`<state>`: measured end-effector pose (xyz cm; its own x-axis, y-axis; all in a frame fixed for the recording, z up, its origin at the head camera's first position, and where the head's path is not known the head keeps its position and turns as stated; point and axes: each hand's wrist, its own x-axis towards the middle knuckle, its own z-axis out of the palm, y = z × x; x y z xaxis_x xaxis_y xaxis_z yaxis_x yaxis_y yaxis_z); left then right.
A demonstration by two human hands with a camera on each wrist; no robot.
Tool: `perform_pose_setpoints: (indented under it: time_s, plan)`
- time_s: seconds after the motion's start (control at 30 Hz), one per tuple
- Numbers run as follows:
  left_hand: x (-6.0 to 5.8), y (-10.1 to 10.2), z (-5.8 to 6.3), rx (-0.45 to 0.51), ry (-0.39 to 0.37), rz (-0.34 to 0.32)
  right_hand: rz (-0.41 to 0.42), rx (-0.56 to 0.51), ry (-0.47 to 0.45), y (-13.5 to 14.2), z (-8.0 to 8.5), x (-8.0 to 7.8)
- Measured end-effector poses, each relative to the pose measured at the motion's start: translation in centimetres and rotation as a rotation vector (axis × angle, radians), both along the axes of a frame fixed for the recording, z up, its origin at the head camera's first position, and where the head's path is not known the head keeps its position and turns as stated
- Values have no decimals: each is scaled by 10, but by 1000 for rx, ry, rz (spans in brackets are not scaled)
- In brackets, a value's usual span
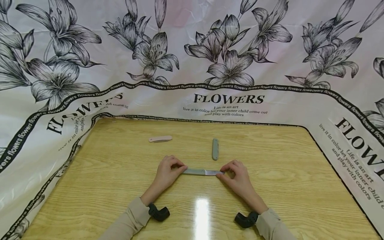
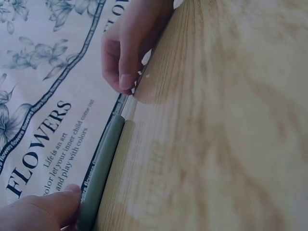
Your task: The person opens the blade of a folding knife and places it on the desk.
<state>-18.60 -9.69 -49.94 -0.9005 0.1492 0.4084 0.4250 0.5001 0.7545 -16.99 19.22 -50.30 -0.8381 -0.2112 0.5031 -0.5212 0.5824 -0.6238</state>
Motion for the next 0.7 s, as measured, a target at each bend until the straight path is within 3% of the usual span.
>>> perform_pose_setpoints:
  time_s: [0.17,0.47,0.7]
  plan:
    - [-1,0,1,12,2,-9,-41,-1,-48,-2,4,-1]
    - [-9,-15,16,54,-208,-136,-80,-31,-187,-11,25,-9]
    - [-21,-42,33,0,-181,-127,-56,-29,-239,-26,50,-24]
